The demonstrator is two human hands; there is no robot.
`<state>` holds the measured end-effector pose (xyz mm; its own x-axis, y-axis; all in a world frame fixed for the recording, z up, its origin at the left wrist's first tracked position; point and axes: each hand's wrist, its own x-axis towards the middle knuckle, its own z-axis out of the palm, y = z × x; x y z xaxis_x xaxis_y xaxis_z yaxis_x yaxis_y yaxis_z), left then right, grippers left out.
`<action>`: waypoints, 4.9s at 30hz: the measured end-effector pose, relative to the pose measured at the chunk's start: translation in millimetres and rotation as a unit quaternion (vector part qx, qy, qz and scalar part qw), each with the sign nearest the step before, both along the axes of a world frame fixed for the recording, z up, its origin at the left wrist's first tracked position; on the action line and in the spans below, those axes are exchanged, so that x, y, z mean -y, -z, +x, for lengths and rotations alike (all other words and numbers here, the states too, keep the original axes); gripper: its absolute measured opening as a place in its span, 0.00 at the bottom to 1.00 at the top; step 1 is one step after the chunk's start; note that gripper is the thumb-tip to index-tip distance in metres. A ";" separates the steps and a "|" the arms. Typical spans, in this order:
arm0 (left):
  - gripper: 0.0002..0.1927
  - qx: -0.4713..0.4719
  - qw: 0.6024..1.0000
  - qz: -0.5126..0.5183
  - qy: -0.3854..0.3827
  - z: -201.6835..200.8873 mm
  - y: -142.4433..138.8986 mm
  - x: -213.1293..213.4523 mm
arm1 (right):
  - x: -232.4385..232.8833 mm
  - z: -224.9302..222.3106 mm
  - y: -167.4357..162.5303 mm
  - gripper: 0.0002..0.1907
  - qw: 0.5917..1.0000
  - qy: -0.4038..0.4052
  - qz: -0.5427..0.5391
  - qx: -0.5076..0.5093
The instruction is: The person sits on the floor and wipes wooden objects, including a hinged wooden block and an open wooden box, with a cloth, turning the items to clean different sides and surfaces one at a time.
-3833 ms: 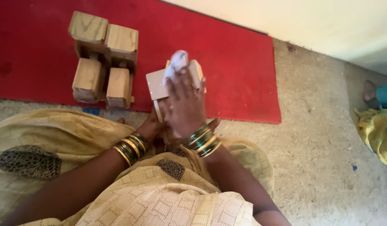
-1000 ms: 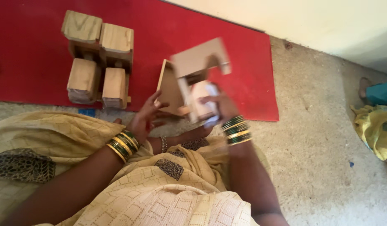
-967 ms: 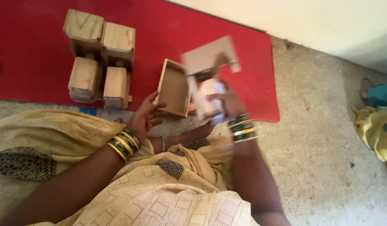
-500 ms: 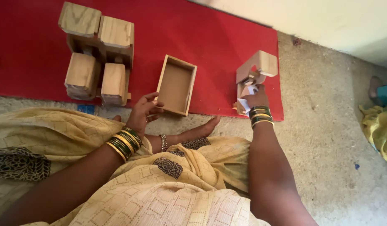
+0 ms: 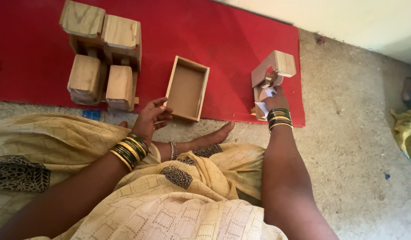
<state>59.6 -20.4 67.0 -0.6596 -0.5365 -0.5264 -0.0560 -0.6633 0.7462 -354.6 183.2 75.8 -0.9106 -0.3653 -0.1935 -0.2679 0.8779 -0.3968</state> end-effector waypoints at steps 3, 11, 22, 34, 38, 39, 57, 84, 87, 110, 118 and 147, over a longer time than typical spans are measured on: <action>0.24 0.003 1.000 0.002 0.000 1.0 -0.8 0.4 | -2.3 -0.1 0.4 0.40 1.000 -0.018 0.001 0.000; 0.24 0.024 0.999 -0.026 -0.013 -4.3 10.7 -1.2 | -11.4 -15.6 -0.7 0.40 0.978 -0.189 0.053 -0.065; 0.31 0.093 0.994 -0.050 -0.006 -11.3 31.5 -0.9 | 110.8 170.9 -42.3 0.26 0.955 -0.278 -0.091 -0.053; 0.34 0.103 0.994 -0.012 -0.030 -18.7 47.4 8.5 | 121.7 252.1 4.8 0.28 0.826 -0.545 0.136 -0.047; 0.30 -0.004 0.989 0.145 0.000 -17.1 30.0 4.7 | 103.9 257.1 -19.1 0.25 0.826 -0.563 -0.005 -0.004; 0.26 -0.015 0.991 0.130 -0.011 -16.4 24.1 3.6 | 97.7 260.1 -24.5 0.21 0.822 -0.567 -0.051 0.015; 0.35 -0.089 0.987 0.050 0.125 -19.1 21.2 -2.9 | 95.3 212.4 -44.3 0.08 0.912 -0.342 0.070 -0.214; 0.39 -0.076 0.982 0.026 0.168 -16.2 9.2 -7.5 | 91.3 221.2 -47.8 0.30 0.814 -0.423 -0.071 -0.392; 0.38 -0.089 0.988 0.022 0.127 -15.9 7.7 -4.8 | 95.7 220.5 -57.9 0.28 0.875 -0.385 0.081 -0.282; 0.29 -0.148 0.984 0.087 0.036 -8.9 -8.7 2.5 | 93.1 262.2 -38.8 0.16 0.874 -0.479 -0.055 -0.062; 0.29 -0.185 0.981 0.063 0.010 -11.3 -7.5 1.9 | 93.5 236.6 -67.8 0.16 0.836 -0.494 0.010 -0.237; 0.51 -0.049 0.989 0.081 -0.113 -9.0 0.0 11.9 | 78.6 164.3 -44.9 0.30 0.826 -0.028 -0.450 0.338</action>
<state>50.6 -32.3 67.0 -0.5841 -0.5904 -0.5570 0.1750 -0.7618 0.6238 -190.4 104.5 120.7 -0.6817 -0.6771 -0.2773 0.2521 0.1385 -0.9577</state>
